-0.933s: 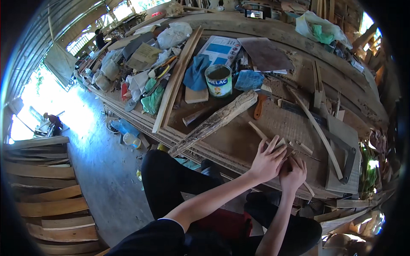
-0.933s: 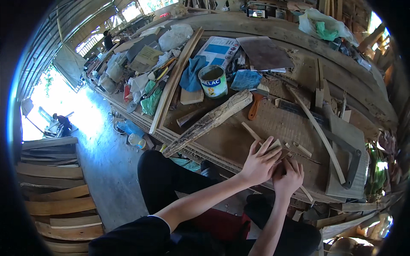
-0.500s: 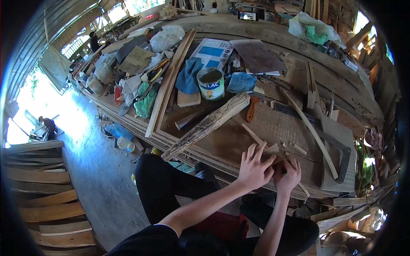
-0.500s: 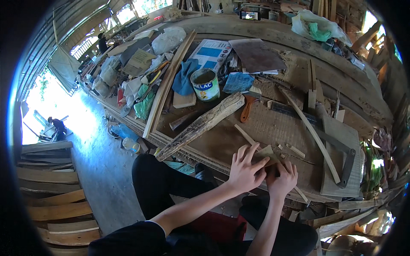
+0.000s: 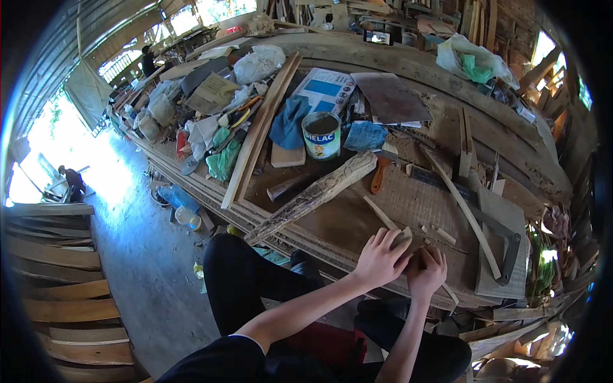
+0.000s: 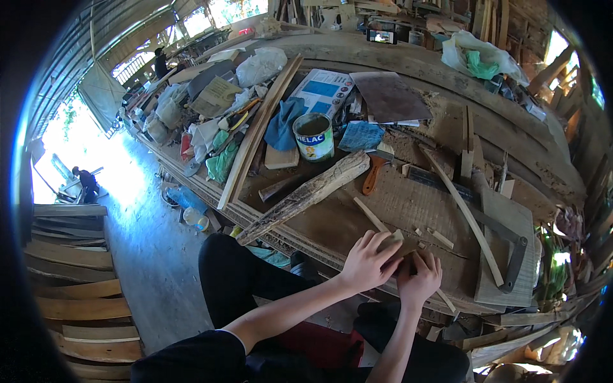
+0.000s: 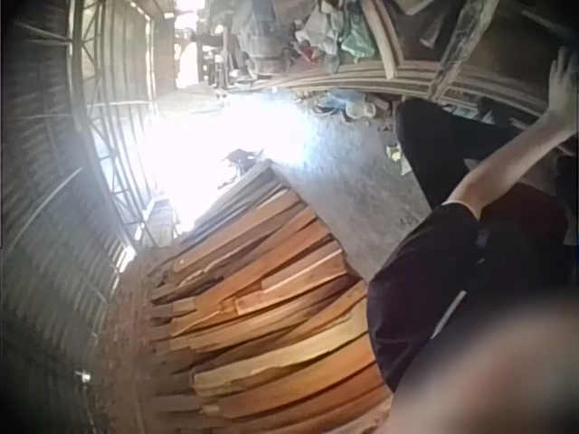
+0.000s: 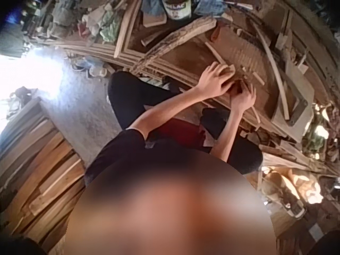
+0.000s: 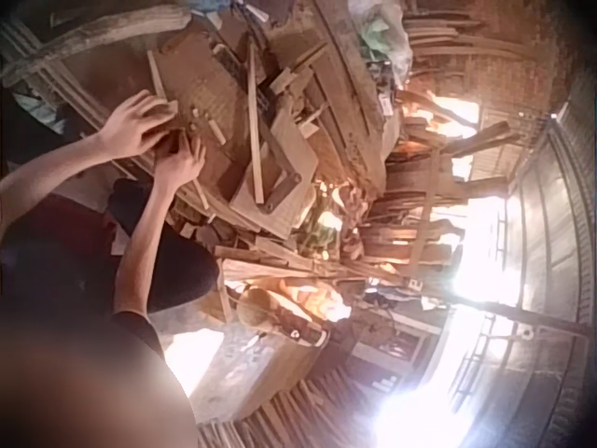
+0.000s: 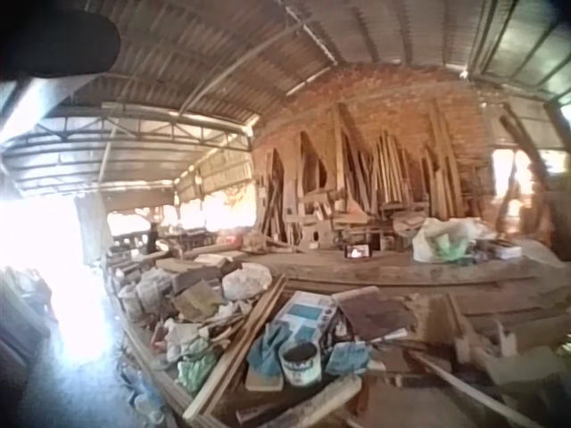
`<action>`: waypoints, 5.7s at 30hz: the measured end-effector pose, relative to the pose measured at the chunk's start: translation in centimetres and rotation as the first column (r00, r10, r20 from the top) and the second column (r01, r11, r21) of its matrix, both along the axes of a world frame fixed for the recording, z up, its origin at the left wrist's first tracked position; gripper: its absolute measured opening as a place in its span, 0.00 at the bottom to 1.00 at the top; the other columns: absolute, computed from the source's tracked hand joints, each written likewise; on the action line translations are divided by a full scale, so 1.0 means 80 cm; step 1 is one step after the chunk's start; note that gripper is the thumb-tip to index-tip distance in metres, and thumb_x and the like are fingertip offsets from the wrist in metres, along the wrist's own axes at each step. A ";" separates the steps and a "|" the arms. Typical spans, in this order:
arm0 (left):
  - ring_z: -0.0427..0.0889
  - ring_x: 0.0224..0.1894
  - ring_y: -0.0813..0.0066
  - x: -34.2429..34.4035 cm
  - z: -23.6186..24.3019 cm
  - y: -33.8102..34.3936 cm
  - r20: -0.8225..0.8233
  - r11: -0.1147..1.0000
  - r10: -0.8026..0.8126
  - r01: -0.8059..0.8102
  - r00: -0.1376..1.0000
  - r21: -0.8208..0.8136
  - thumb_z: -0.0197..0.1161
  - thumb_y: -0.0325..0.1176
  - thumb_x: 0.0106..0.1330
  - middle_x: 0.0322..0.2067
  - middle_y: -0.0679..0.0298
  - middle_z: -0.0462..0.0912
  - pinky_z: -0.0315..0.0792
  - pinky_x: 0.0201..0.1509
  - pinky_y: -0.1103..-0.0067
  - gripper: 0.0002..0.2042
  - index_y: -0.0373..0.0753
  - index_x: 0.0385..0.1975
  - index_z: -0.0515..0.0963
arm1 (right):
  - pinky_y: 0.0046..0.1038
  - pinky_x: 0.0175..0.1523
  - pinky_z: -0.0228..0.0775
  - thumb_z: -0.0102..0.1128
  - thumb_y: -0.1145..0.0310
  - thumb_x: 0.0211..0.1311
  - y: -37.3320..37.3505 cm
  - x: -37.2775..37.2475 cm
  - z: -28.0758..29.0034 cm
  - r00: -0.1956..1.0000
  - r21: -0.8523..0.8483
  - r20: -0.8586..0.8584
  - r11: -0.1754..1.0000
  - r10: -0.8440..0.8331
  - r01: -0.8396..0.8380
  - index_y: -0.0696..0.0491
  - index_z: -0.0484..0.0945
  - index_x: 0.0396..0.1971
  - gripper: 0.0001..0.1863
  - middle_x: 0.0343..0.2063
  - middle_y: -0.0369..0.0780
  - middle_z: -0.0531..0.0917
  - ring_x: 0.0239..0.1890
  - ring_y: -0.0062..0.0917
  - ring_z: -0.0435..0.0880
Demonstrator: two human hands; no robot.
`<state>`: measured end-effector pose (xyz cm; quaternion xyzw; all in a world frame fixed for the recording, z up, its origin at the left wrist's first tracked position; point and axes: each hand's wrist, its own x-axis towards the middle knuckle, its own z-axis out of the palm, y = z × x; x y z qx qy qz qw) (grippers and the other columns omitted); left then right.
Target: Chisel a piece of wood using a mallet for shaping.
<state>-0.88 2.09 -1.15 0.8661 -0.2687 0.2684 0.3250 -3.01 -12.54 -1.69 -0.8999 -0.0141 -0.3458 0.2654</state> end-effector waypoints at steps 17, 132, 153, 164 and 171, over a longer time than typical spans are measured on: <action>0.81 0.19 0.53 0.009 0.024 -0.013 -0.262 0.983 0.141 -0.102 0.955 0.155 0.56 0.41 0.67 0.24 0.51 0.81 0.76 0.20 0.67 0.20 0.30 0.50 0.68 | 0.35 0.41 0.71 0.65 0.72 0.48 0.004 0.000 0.004 0.999 0.022 -0.018 0.999 -0.033 0.033 0.53 0.85 0.31 0.08 0.30 0.37 0.82 0.35 0.35 0.79; 0.81 0.21 0.55 0.004 -0.005 -0.011 0.005 0.964 -0.034 0.032 0.999 0.265 0.57 0.31 0.66 0.22 0.57 0.81 0.73 0.24 0.65 0.04 0.42 0.38 0.76 | 0.30 0.39 0.70 0.65 0.71 0.42 -0.005 0.000 -0.014 0.998 0.079 0.014 0.995 -0.065 0.064 0.47 0.85 0.27 0.09 0.31 0.32 0.83 0.34 0.29 0.80; 0.80 0.20 0.68 0.010 -0.010 0.004 0.093 0.917 -0.119 0.073 0.989 0.391 0.57 0.29 0.56 0.18 0.62 0.77 0.73 0.20 0.73 0.19 0.34 0.50 0.74 | 0.31 0.38 0.68 0.64 0.74 0.39 -0.013 -0.006 0.004 0.999 0.036 -0.036 0.999 -0.010 0.012 0.47 0.84 0.26 0.10 0.32 0.31 0.83 0.35 0.30 0.79; 0.80 0.20 0.65 0.045 -0.009 -0.026 0.011 0.963 -0.072 0.066 0.997 0.261 0.58 0.30 0.55 0.20 0.61 0.77 0.75 0.21 0.70 0.19 0.36 0.49 0.74 | 0.32 0.36 0.68 0.65 0.72 0.40 0.000 0.000 -0.002 0.998 -0.001 -0.024 0.998 -0.061 0.061 0.46 0.85 0.25 0.08 0.31 0.31 0.83 0.34 0.28 0.79; 0.83 0.24 0.59 0.015 -0.003 -0.007 -0.045 0.986 -0.097 0.102 0.994 0.131 0.60 0.26 0.61 0.24 0.57 0.83 0.76 0.25 0.70 0.11 0.35 0.44 0.77 | 0.31 0.34 0.67 0.66 0.73 0.41 0.000 0.005 0.000 1.000 0.011 -0.005 1.000 -0.018 0.018 0.48 0.85 0.26 0.08 0.30 0.31 0.82 0.32 0.28 0.79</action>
